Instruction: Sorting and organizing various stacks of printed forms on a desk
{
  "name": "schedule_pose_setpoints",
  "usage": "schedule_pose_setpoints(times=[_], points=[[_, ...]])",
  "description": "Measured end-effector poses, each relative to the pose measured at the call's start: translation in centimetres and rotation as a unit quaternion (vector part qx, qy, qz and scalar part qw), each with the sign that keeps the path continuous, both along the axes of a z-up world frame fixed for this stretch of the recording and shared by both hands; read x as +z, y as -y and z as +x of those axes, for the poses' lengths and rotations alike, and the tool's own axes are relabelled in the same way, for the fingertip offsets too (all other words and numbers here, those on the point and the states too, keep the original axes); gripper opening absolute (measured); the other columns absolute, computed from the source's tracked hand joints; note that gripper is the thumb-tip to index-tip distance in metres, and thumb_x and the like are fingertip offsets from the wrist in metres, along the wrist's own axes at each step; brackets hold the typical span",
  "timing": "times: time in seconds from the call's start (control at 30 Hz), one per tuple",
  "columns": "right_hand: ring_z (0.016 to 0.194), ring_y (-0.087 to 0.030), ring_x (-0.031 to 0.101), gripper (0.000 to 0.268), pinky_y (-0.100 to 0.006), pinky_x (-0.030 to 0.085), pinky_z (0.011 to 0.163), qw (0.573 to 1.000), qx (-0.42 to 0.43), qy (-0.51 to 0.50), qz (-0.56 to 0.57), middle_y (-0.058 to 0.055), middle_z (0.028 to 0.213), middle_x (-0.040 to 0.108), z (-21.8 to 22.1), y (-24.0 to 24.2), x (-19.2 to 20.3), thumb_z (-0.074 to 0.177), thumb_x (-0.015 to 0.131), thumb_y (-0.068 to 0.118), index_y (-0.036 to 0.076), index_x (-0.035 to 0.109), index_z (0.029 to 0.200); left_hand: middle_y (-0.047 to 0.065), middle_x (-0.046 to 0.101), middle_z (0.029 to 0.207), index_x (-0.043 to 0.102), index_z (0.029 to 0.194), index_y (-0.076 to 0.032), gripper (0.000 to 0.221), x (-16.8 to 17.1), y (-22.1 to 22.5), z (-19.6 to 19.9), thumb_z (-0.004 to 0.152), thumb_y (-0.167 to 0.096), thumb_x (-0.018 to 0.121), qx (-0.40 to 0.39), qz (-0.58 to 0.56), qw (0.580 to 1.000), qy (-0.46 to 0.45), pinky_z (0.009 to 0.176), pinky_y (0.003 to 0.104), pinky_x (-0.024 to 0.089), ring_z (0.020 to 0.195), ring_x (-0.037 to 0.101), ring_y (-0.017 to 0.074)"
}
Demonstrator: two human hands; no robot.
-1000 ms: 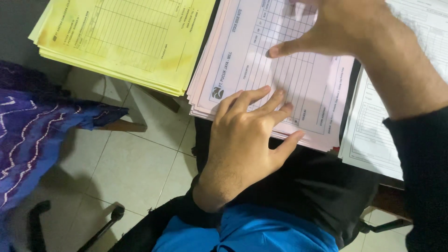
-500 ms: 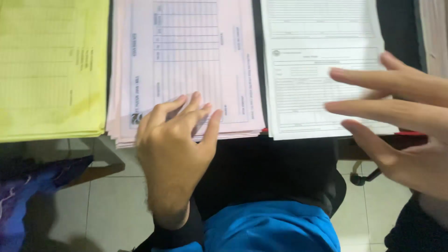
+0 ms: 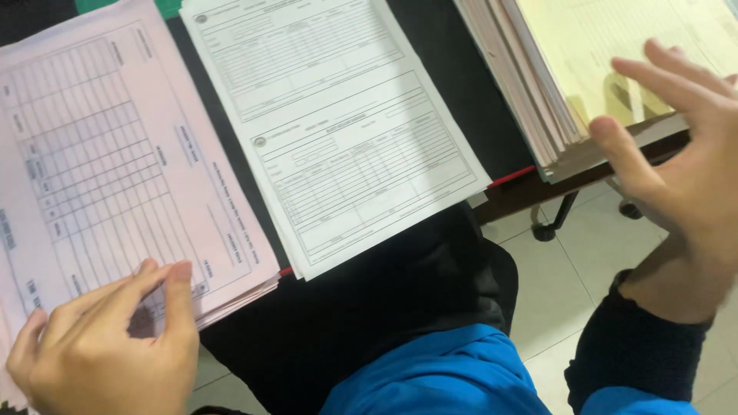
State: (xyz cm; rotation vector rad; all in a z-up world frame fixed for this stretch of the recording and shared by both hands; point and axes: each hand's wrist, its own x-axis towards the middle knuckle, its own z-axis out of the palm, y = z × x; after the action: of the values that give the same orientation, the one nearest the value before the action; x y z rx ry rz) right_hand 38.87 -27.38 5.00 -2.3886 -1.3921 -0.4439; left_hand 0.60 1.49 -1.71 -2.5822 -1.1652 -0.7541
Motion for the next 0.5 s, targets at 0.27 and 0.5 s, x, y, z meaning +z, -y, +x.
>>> schedule_pose_setpoints(times=[0.27, 0.5], points=[[0.139, -0.047, 0.052, 0.047, -0.076, 0.012, 0.122, 0.997, -0.048, -0.051, 0.039, -0.03, 0.141, 0.059, -0.6, -1.0, -1.0, 0.107, 0.06, 0.014, -0.005, 0.069, 0.15, -0.002, 0.085, 0.114, 0.088, 0.108, -0.018, 0.018, 0.2, 0.0, -0.2, 0.121, -0.022, 0.1, -0.02, -0.003, 1.0, 0.001, 0.107, 0.036, 0.058, 0.108, 0.078, 0.0131], [0.12, -0.041, 0.048, 0.047, -0.053, 0.039, 0.098, 0.998, -0.057, 0.022, 0.025, -0.03, 0.127, 0.059, 0.3, -1.2, -1.3, 0.111, 0.061, 0.006, -0.014, 0.072, 0.153, -0.001, 0.084, 0.109, 0.087, 0.103, -0.017, 0.022, -0.1, -0.5, -0.2, 0.12, -0.025, 0.099, -0.029, 0.002, 1.0, 0.006, 0.092, 0.031, 0.047, 0.095, 0.074, 0.0108]])
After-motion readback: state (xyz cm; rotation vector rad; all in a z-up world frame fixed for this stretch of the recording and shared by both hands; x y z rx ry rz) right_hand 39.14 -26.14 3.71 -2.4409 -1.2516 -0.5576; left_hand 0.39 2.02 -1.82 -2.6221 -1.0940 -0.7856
